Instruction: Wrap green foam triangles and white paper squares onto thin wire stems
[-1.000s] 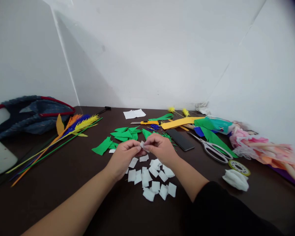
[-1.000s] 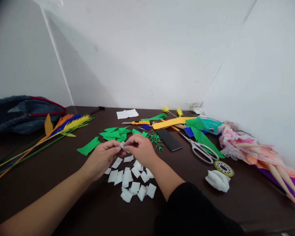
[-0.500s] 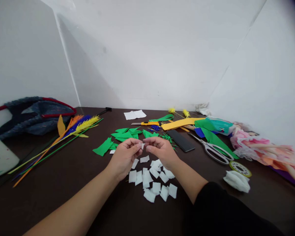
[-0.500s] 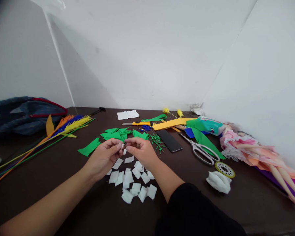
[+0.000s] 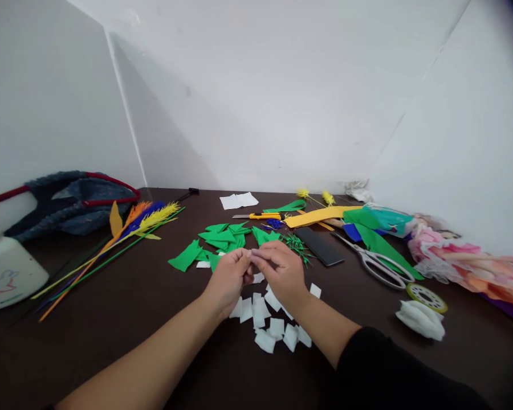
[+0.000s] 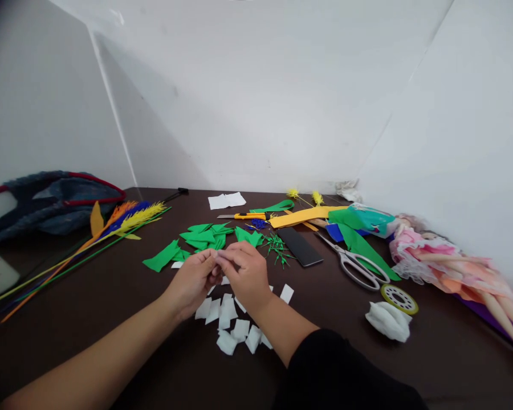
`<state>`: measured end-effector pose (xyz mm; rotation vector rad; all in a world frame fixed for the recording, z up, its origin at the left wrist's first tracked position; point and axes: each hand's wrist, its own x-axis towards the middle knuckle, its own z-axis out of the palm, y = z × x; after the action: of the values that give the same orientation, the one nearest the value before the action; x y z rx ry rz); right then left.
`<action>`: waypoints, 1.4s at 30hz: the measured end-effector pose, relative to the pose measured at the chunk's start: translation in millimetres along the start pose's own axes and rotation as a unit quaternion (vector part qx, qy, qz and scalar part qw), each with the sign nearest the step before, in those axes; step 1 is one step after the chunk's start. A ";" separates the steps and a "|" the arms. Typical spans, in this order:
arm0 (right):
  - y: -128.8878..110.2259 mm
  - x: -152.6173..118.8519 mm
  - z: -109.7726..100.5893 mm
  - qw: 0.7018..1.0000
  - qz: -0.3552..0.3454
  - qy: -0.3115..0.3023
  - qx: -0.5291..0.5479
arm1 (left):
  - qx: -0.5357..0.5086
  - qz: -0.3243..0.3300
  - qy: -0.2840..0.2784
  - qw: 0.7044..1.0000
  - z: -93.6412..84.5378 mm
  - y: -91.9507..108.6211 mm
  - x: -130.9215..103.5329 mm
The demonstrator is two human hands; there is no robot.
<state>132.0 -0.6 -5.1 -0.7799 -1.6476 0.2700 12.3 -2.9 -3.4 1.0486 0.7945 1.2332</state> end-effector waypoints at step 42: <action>17.9 27.0 -23.1 0.975 0.222 0.016 -0.011 | 0.788 0.126 0.037 0.601 -99.5 14.8 38.3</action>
<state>158.6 23.9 11.3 -1.1617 -1.4334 0.5509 -77.1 54.3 -21.6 2.5842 1.9575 0.4766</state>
